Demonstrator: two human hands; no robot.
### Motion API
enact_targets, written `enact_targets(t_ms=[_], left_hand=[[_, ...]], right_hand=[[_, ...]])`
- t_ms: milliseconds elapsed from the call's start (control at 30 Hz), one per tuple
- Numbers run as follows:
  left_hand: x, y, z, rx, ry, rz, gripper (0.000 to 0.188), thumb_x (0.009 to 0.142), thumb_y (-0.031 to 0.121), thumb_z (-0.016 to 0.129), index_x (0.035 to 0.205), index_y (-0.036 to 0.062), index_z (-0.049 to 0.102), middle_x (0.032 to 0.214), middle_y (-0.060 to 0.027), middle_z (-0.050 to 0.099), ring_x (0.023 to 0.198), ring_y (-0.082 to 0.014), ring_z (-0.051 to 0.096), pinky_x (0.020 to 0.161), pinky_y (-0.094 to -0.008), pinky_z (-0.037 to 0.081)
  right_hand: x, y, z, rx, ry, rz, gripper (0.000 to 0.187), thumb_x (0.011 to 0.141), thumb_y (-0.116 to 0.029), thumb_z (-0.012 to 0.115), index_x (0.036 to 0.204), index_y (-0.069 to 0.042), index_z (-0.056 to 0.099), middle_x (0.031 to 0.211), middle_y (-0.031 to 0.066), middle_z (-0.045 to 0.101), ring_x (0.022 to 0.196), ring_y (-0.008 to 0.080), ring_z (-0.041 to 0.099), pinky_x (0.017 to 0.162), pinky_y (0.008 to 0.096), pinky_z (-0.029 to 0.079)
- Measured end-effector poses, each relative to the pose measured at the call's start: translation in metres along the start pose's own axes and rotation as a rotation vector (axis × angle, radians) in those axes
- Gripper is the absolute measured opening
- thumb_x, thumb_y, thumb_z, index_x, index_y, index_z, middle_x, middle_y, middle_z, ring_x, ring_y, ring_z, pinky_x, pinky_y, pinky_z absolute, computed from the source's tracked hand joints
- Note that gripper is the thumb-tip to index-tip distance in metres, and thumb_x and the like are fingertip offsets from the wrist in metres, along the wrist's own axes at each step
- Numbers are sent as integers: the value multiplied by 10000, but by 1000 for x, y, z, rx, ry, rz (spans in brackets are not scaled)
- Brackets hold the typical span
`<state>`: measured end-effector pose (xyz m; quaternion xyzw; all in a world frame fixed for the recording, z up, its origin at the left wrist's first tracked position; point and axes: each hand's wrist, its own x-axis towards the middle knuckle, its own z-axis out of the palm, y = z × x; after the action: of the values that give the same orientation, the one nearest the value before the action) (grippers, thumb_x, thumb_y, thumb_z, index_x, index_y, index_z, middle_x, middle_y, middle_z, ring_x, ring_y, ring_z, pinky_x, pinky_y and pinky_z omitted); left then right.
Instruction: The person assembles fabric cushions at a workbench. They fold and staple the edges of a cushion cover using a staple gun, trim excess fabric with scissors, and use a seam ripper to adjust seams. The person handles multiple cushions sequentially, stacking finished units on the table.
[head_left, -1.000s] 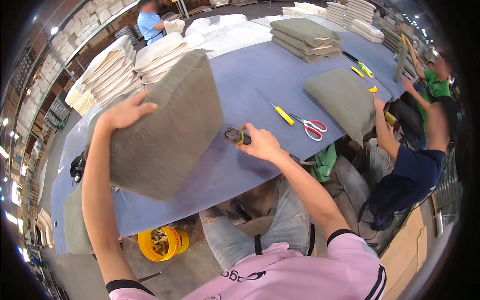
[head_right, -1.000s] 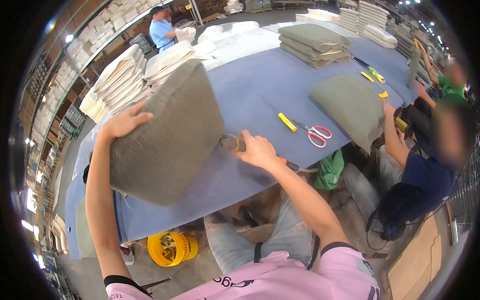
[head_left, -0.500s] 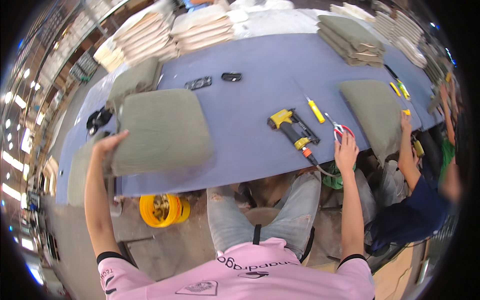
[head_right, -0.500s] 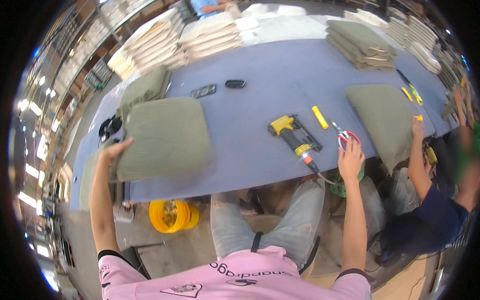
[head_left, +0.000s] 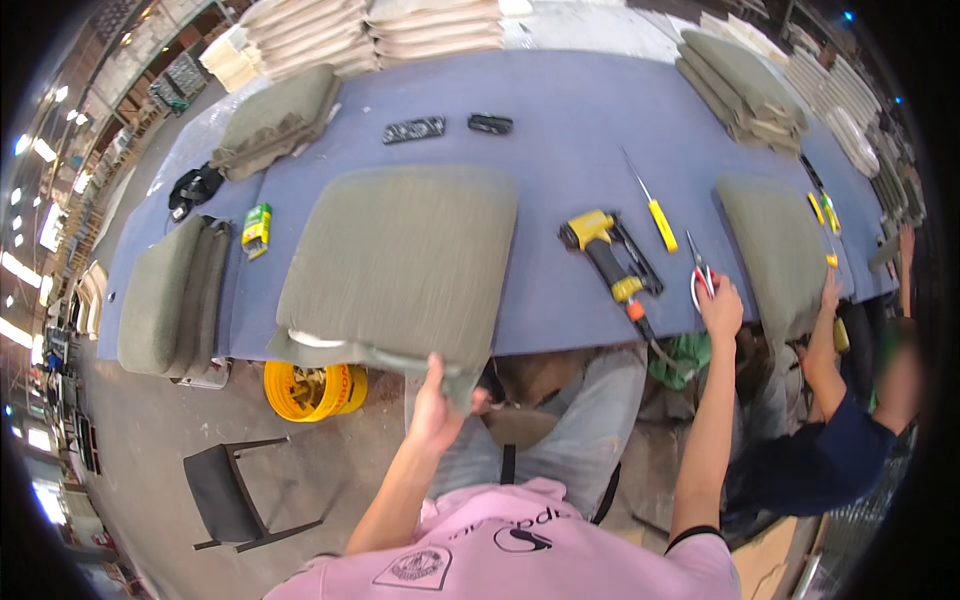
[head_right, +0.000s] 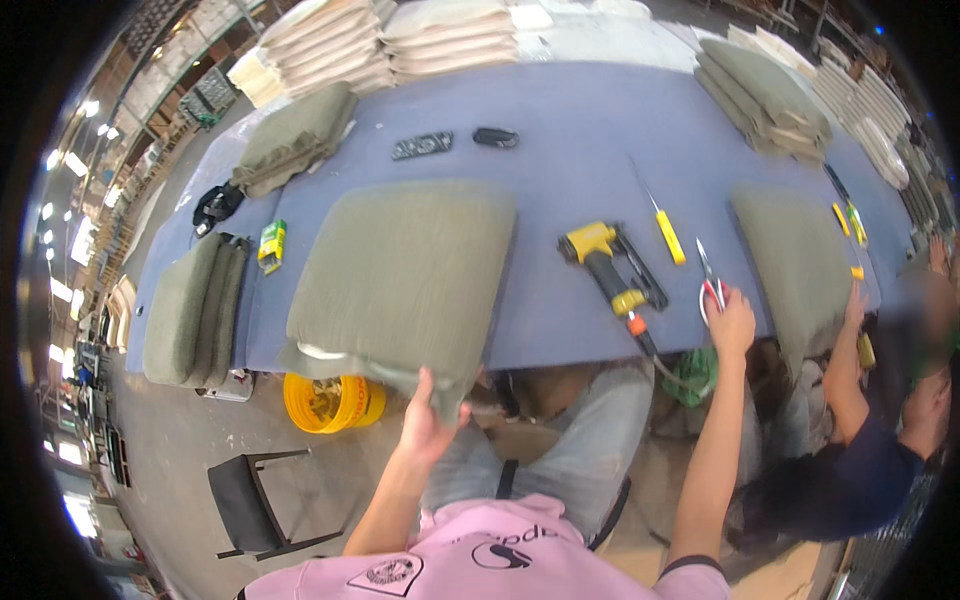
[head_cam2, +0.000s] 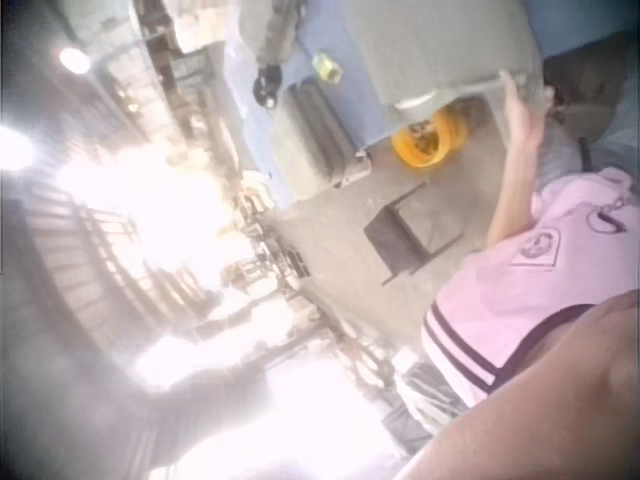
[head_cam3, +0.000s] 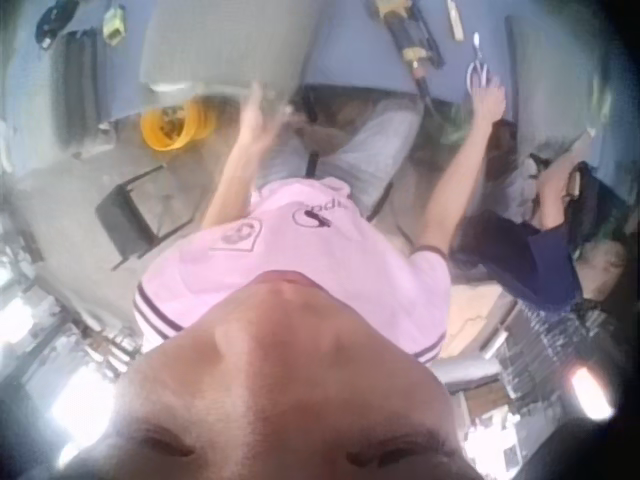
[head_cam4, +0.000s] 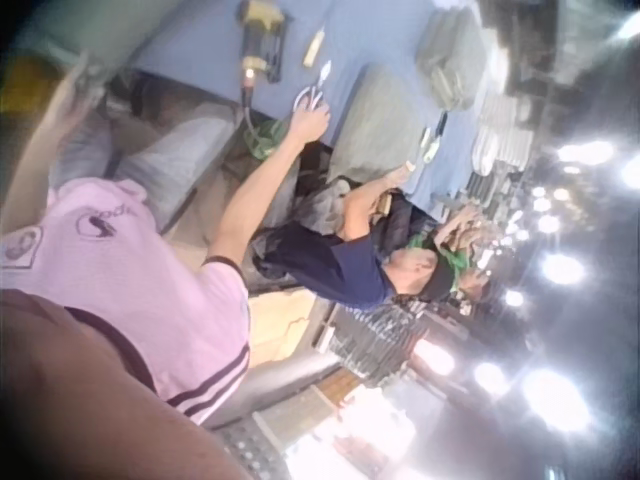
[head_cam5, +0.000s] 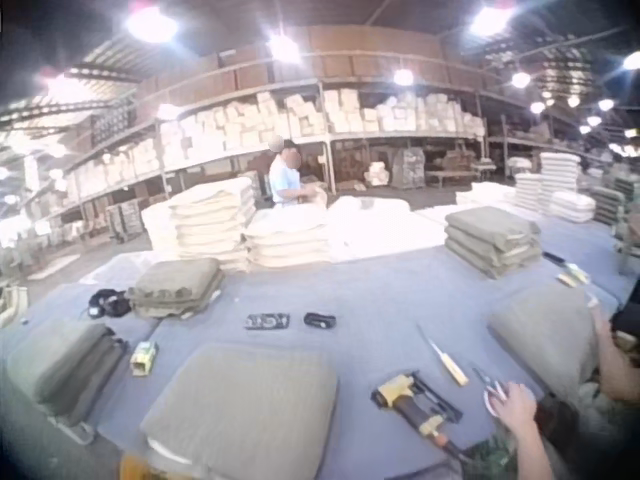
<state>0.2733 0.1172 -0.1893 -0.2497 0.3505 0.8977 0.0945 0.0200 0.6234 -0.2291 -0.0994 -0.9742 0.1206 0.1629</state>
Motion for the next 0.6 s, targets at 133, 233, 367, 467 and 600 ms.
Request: enact_targets(t_ms=[133, 233, 367, 467, 600], left_hand=[[25, -3, 68, 478, -478, -113, 571, 1165, 457, 422, 1510, 22, 556, 1392, -132, 714, 1037, -262, 776, 741, -341, 584], [-2, -27, 83, 1072, -833, 61, 345, 1102, 281, 610, 1355, 71, 713, 1189, -136, 798, 966, -248, 790, 804, -376, 601], [-18, -9, 86, 1375, -600, 525, 228, 1025, 157, 684, 1203, 38, 763, 1138, -154, 781, 1091, -353, 748, 932, -418, 583], [16, 7, 101, 1428, -372, 887, 141, 962, 107, 693, 1075, 39, 745, 1081, -144, 756, 1081, -376, 688, 984, -463, 526], [83, -29, 106, 1774, 23, 919, 413, 904, 471, 794, 942, 65, 731, 870, -137, 747, 881, -378, 727, 814, -485, 560]], right_hand=[[1, -11, -10, 6, -37, 28, 424, 998, -419, 712, 1178, -35, 706, 994, 161, 774, 885, 392, 745, 838, 491, 568], [-25, 29, -4, 477, -87, 176, 475, 1011, -460, 697, 1209, -30, 732, 959, 129, 763, 848, 275, 746, 744, 413, 563], [-168, -49, -41, 1284, 58, 353, 197, 1099, -168, 633, 1251, -45, 607, 910, 21, 679, 712, 112, 646, 588, 242, 484], [-267, -94, -34, 1475, -155, 408, 151, 1051, -135, 704, 1148, -67, 609, 861, 15, 636, 674, 113, 628, 577, 258, 489], [-349, -144, -19, 1347, -492, 562, 156, 1033, -130, 741, 1073, -76, 600, 864, -17, 611, 653, 59, 570, 542, 247, 454]])
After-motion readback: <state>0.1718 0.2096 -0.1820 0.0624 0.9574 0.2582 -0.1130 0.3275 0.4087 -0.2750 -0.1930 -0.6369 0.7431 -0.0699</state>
